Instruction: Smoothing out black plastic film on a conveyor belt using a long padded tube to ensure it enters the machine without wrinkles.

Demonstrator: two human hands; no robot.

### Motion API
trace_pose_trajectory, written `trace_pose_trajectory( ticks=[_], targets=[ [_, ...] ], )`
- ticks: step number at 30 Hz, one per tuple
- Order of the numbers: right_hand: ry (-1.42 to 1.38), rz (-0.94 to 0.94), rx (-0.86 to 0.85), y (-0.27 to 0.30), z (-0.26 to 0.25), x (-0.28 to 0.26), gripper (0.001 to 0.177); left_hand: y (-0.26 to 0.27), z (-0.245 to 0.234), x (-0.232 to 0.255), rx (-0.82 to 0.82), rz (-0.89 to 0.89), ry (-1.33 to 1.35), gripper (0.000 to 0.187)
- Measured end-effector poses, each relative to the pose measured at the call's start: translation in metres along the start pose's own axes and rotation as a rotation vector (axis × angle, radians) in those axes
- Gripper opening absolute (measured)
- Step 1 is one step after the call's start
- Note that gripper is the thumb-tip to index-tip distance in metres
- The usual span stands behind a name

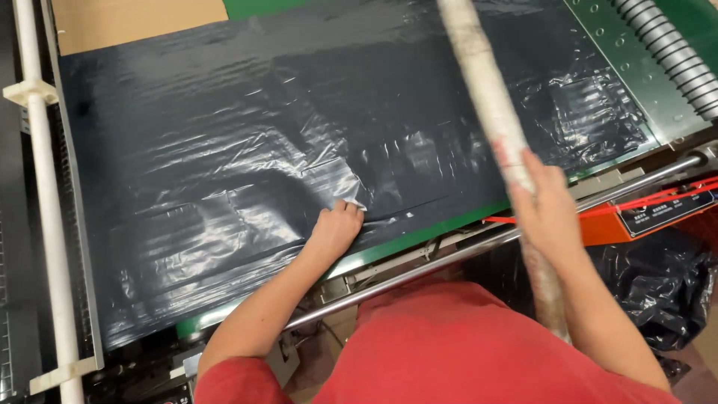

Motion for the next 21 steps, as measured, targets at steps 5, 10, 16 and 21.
trace_pose_trajectory(
  ticks=[5, 10, 16, 21],
  targets=[
    [-0.066, -0.139, -0.12, 0.012, 0.034, -0.051, 0.057, -0.009, -0.03, -0.015, -0.022, 0.033, 0.156, 0.015],
    [-0.094, -0.354, -0.191, 0.028, 0.069, -0.084, 0.056, 0.01, -0.113, -0.09, 0.383, 0.006, -0.017, 0.019],
    [-0.215, -0.605, -0.373, 0.055, 0.097, -0.135, 0.05, 0.122, -0.173, -0.189, 0.497, -0.558, -0.676, 0.017],
    [-0.255, -0.815, -0.529, 0.082, 0.106, -0.176, 0.049, 0.179, -0.174, -0.218, 0.623, -0.803, -0.557, 0.009]
  ],
)
Point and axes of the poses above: each hand's wrist, its own y-axis away from the middle knuckle, its own z-axis out of the palm, x = y × z, the point moved 6 cm from there along -y, towards the middle knuckle, and after that the axes turned 11 degrees about z, right-handed, at the moved point
